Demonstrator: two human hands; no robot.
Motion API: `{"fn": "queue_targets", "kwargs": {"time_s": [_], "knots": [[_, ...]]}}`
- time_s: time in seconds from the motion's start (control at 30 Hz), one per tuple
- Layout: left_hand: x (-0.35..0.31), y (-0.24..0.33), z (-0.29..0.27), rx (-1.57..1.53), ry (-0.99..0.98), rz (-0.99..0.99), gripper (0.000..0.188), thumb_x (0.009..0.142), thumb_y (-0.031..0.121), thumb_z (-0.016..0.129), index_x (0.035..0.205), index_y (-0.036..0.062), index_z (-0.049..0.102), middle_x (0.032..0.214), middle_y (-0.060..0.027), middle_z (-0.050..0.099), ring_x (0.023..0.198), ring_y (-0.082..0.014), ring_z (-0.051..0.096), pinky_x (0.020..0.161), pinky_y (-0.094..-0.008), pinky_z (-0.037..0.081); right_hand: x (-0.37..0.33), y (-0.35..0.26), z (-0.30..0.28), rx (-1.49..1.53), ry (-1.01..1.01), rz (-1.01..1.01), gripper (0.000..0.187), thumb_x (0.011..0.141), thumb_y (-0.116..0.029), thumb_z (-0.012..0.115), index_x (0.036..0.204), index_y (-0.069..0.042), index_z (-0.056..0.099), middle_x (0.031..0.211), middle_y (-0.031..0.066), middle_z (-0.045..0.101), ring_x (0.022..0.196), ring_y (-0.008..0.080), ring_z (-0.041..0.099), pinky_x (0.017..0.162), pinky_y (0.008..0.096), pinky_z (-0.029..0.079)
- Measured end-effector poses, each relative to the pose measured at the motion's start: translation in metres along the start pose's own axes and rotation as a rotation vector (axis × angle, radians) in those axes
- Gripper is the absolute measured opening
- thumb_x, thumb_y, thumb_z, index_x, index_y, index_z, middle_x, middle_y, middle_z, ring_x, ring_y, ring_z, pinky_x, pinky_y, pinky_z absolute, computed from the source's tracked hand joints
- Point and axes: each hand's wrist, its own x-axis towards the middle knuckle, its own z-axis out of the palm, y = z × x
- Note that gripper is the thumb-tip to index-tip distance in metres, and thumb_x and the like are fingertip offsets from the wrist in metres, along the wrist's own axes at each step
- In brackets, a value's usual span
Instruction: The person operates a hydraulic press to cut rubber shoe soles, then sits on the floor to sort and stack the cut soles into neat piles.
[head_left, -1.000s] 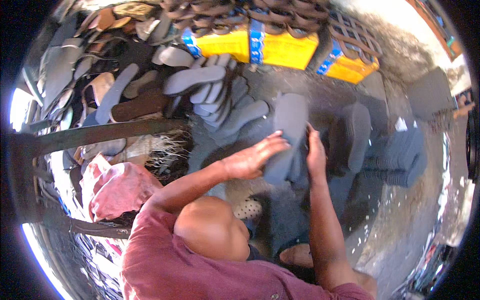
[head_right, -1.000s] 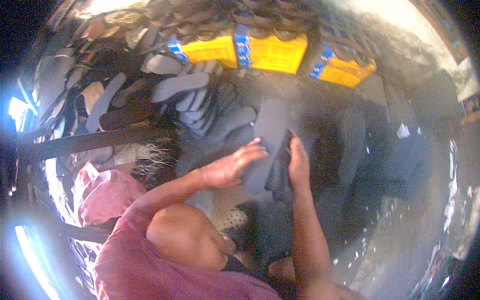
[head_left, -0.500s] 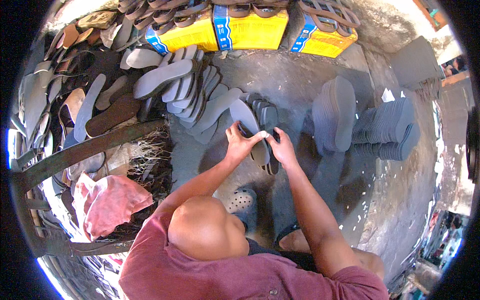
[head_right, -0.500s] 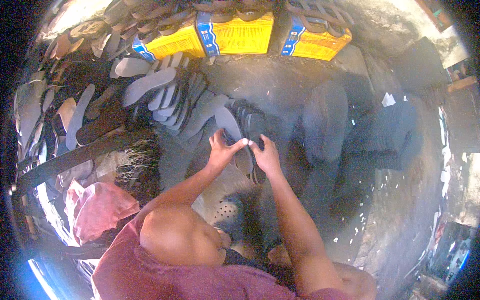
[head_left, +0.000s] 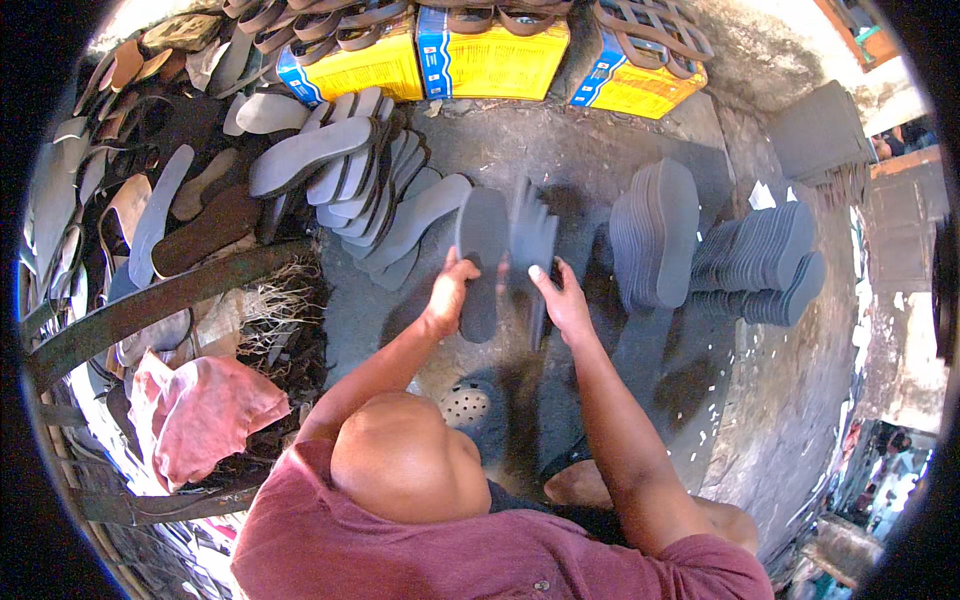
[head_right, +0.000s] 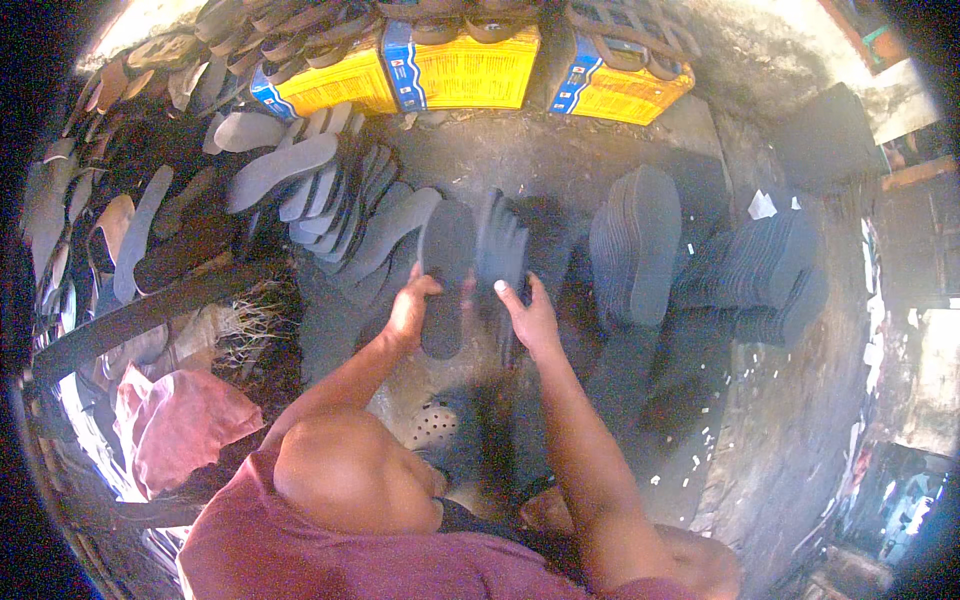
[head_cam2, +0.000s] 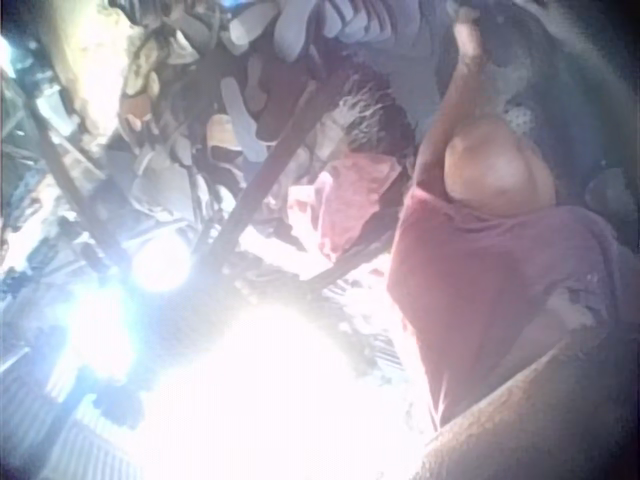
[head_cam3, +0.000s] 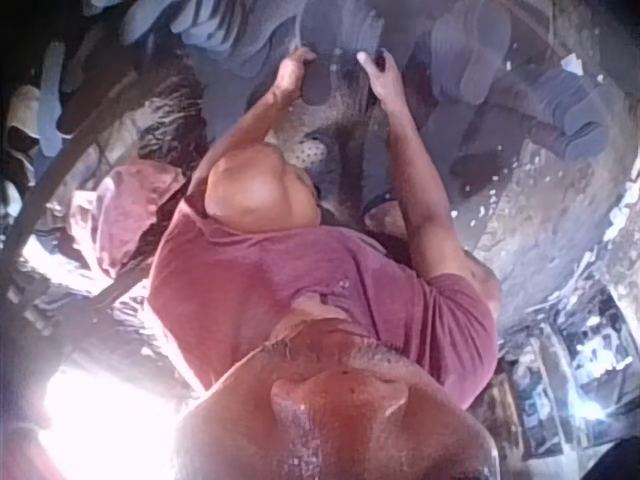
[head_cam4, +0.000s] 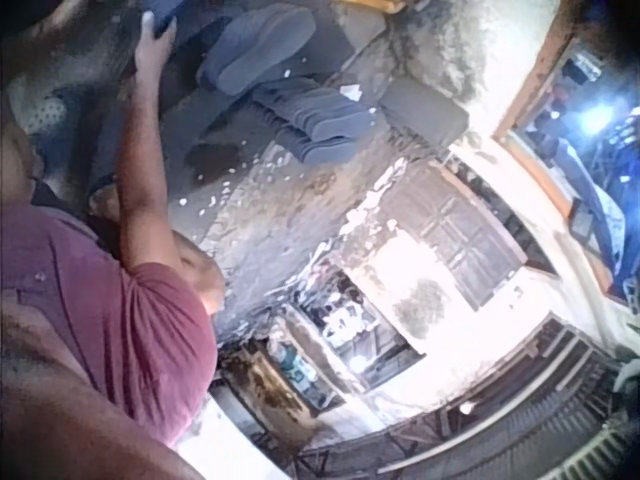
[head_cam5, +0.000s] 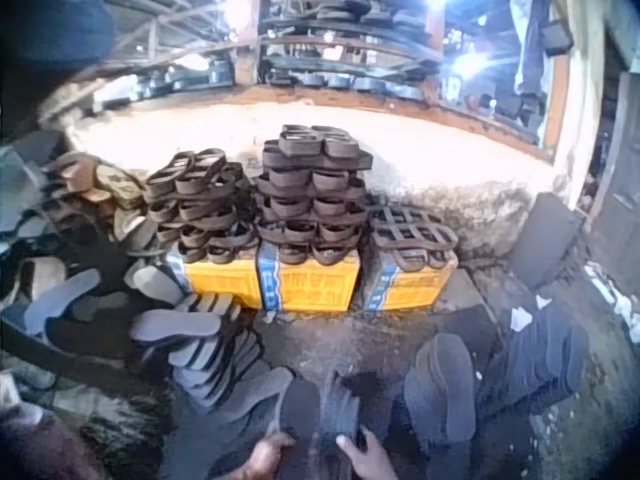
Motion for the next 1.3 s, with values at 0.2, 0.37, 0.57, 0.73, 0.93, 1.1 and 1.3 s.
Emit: {"fn": "queue_targets", "kwargs": {"time_s": [0.2,0.37,0.57,0.73,0.93,1.1,1.3], "knots": [[0.029,-0.031,0.016,0.336,0.06,0.027,0.041,0.095,0.013,0.049,0.135,0.0027,0.05,0.127,-0.0193,0.063,0.105,-0.0332,0.067,0.09,-0.0435,0.058,0.005,-0.004,-0.031,-0.048,0.042,0.119,0.118,0.085,-0.065,0.077,0.155,0.016,0.028,0.156,0.0321,0.043,0.147,0.0339,0.044,0.119,0.0392,0.036],[0.048,-0.052,0.019,1.291,0.147,0.041,0.108,0.094,0.079,0.049,0.157,-0.006,0.031,0.157,-0.0323,0.037,0.146,-0.0478,0.036,0.122,-0.0532,0.028,-0.002,-0.02,-0.024,-0.08,0.066,0.096,0.111,0.089,-0.064,0.073,0.158,0.011,0.029,0.155,0.0334,0.045,0.146,0.0382,0.045,0.118,0.0412,0.038],[0.05,-0.049,0.015,1.507,0.033,0.115,0.112,0.095,0.076,0.051,0.16,-0.011,0.021,0.151,-0.0373,0.038,0.142,-0.0495,0.04,0.12,-0.0531,0.032,0.002,-0.028,-0.012,0.162,-0.021,0.041,0.09,0.093,-0.055,0.074,0.15,0.008,0.044,0.142,0.0246,0.06,0.13,0.0311,0.059,0.11,0.0392,0.044],[0.005,0.003,0.049,1.295,-0.034,0.46,0.093,0.091,0.036,0.076,0.158,-0.0054,0.026,0.145,-0.0292,0.041,0.132,-0.0432,0.05,0.109,-0.0481,0.051,-0.026,-0.055,-0.015,-0.002,0.276,-0.433,0.095,0.078,-0.037,0.092,0.148,0.002,0.042,0.135,0.0229,0.063,0.123,0.035,0.064,0.104,0.0423,0.049],[-0.014,0.008,0.044,1.207,-0.077,0.62,0.086,0.079,-0.003,0.081,0.151,0.0009,0.035,0.143,-0.0253,0.046,0.133,-0.0435,0.052,0.105,-0.045,0.058,-0.042,-0.045,-0.021,-0.013,0.064,-0.478,0.1,0.072,-0.03,0.097,0.146,-0.001,0.036,0.133,0.0206,0.063,0.124,0.034,0.064,0.107,0.0428,0.049],[-0.019,0.014,0.046,1.193,-0.067,0.587,0.086,0.079,-0.003,0.08,0.153,0.0036,0.035,0.146,-0.0252,0.046,0.133,-0.0442,0.054,0.104,-0.0464,0.058,-0.033,-0.028,-0.025,-0.03,-0.045,-0.524,0.098,0.076,-0.033,0.094,0.148,0.0,0.035,0.132,0.0217,0.064,0.123,0.0373,0.065,0.107,0.0444,0.05],[-0.019,0.026,0.036,1.192,0.028,0.554,0.073,0.084,0.007,0.083,0.148,0.0028,0.05,0.128,-0.0231,0.069,0.114,-0.032,0.071,0.094,-0.041,0.06,-0.037,-0.081,-0.034,-0.223,0.006,-0.403,0.093,0.078,-0.041,0.091,0.144,0.003,0.041,0.132,0.0311,0.063,0.119,0.049,0.064,0.1,0.0506,0.053]]}}
